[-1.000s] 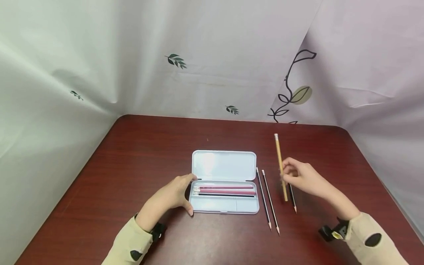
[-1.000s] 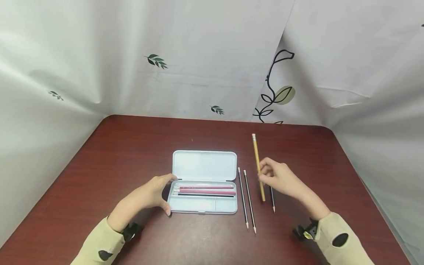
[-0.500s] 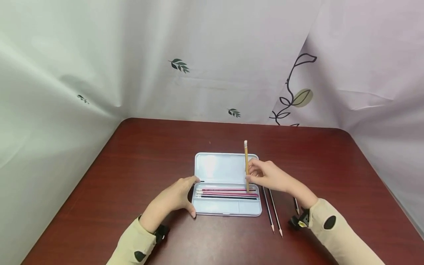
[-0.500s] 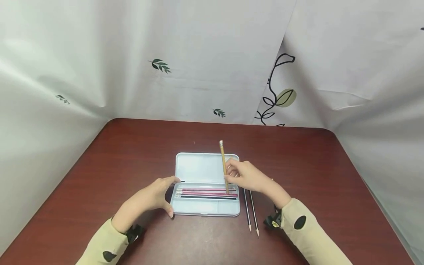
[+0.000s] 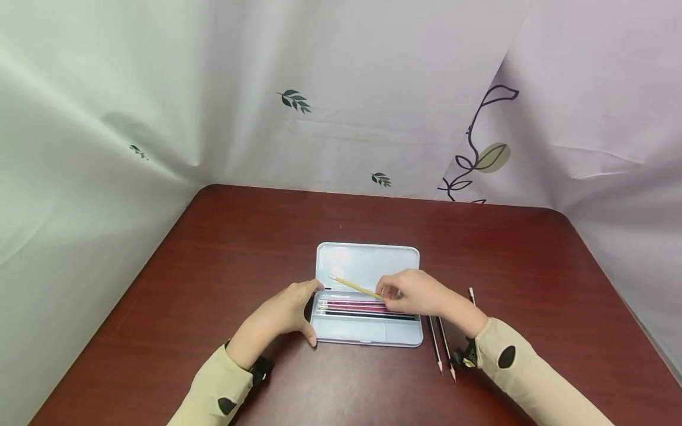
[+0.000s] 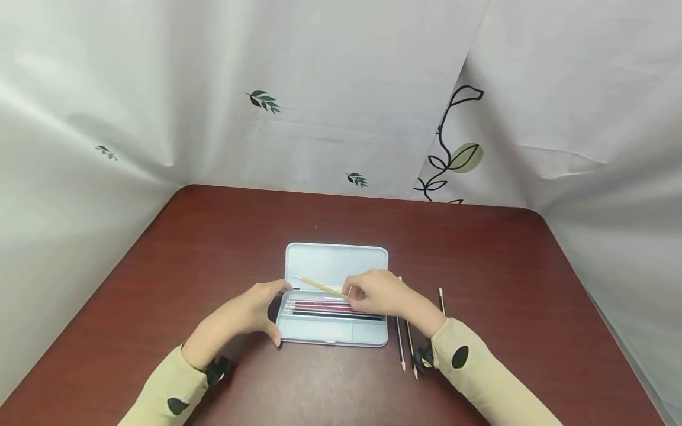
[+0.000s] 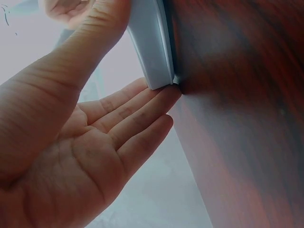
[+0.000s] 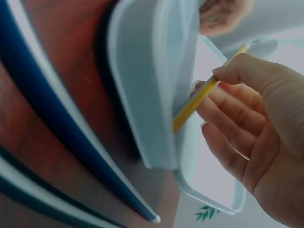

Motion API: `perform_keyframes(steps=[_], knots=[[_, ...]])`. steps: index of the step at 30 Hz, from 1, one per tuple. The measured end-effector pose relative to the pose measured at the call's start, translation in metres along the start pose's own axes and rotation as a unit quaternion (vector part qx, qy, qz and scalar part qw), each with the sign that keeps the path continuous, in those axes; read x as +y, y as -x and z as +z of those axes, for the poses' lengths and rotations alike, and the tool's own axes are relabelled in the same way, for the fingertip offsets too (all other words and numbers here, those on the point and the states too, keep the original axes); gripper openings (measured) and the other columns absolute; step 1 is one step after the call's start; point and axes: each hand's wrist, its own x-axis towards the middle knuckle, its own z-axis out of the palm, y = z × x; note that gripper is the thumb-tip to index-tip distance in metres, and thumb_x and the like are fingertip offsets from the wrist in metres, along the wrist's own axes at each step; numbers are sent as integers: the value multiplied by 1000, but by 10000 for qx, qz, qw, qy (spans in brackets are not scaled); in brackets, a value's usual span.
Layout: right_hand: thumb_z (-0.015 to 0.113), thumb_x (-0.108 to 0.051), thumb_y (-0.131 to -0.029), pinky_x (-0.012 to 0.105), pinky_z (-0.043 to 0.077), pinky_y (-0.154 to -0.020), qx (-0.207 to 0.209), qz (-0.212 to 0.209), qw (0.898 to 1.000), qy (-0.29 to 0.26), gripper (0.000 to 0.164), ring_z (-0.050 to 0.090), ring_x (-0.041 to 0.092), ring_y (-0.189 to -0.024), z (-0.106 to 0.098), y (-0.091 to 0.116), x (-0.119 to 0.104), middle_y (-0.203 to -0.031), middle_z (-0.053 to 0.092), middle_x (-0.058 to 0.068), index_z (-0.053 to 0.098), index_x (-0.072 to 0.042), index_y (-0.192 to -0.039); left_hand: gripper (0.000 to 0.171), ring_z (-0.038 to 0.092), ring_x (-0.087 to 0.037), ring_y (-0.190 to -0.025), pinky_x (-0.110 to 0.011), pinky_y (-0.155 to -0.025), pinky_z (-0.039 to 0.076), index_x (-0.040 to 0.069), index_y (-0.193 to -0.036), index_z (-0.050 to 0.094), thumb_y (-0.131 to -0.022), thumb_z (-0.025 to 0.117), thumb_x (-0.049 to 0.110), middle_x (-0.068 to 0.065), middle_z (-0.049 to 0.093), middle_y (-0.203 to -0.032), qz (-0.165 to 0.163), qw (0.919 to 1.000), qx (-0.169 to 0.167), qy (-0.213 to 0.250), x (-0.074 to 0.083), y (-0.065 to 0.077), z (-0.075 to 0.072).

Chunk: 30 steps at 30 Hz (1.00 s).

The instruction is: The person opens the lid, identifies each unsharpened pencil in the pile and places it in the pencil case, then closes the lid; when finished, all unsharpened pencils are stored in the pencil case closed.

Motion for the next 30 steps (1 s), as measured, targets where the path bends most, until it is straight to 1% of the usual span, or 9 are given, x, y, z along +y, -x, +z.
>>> perform_keyframes(steps=[4,8,12,17,20,22,26,28,30], knots=[[65,-15,-82,17,45,-58,-130,-70,9998,144,14,52,-2,-64,5,1,-2,-72,60,-16,69,-18,-94,88,59,-24,-93,-40,-84,48,-4,-110,53,-38,93,26,-11,61,-103,112,9999,20,-16,1,-1,0],[66,-13,-81,18,47,-61,-180,-195,9994,212,14,55,-1,-67,5,1,-2,-74,62,-14,70,-17,-94,88,59,-23,-93,-40,-83,48,-2,-112,53,-39,93,28,-9,61,-104,-10,10000,-25,-95,1,0,0],[66,-11,-81,19,48,-64,-230,-316,9991,189,14,57,0,-69,6,2,-2,-76,63,-14,71,-17,-93,89,59,-21,-91,-41,-78,49,5,-113,53,-39,92,33,-4,61,-104,-134,9990,0,-423,2,2,0],[66,-14,-83,21,49,-67,-274,-305,9990,170,14,58,0,-74,3,3,-1,-81,66,-12,70,-17,-96,97,61,-21,-89,-39,-76,50,7,-118,49,-38,90,42,-5,62,-104,159,9944,246,-1015,3,7,-2],[67,-15,-83,23,50,-69,24,-357,9992,155,15,59,1,-77,-6,6,2,-87,67,-10,70,-16,-97,102,62,-23,-87,-39,-73,50,6,-123,45,-40,86,49,-8,62,-105,146,9910,502,-1230,2,10,-9],[69,-14,-82,24,50,-68,532,-469,9974,134,16,60,3,-78,-13,8,8,-90,68,-8,69,-15,-97,101,62,-24,-89,-41,-74,51,6,-125,44,-44,84,52,-10,62,-107,65,9882,751,-1331,1,9,-18],[73,-15,-79,34,50,-79,1679,-333,9851,155,30,59,15,-96,-29,8,23,-106,65,2,66,-10,-108,89,56,-30,-108,-46,-86,48,4,-132,41,-65,78,48,-16,56,-122,-11,9825,1323,-1314,-6,-8,-36],[75,-19,-77,43,45,-90,1751,39,9844,178,47,54,23,-110,-34,6,32,-119,59,8,59,-8,-120,81,51,-30,-118,-48,-94,43,4,-137,39,-75,74,43,-16,51,-130,23,9827,1443,-1163,-11,-24,-41],[76,-22,-77,50,39,-97,1386,414,9894,145,62,47,29,-120,-37,2,38,-129,53,13,51,-6,-131,74,48,-28,-122,-47,-97,41,6,-139,38,-81,70,38,-14,49,-135,-36,9864,1373,-900,-17,-40,-43]])
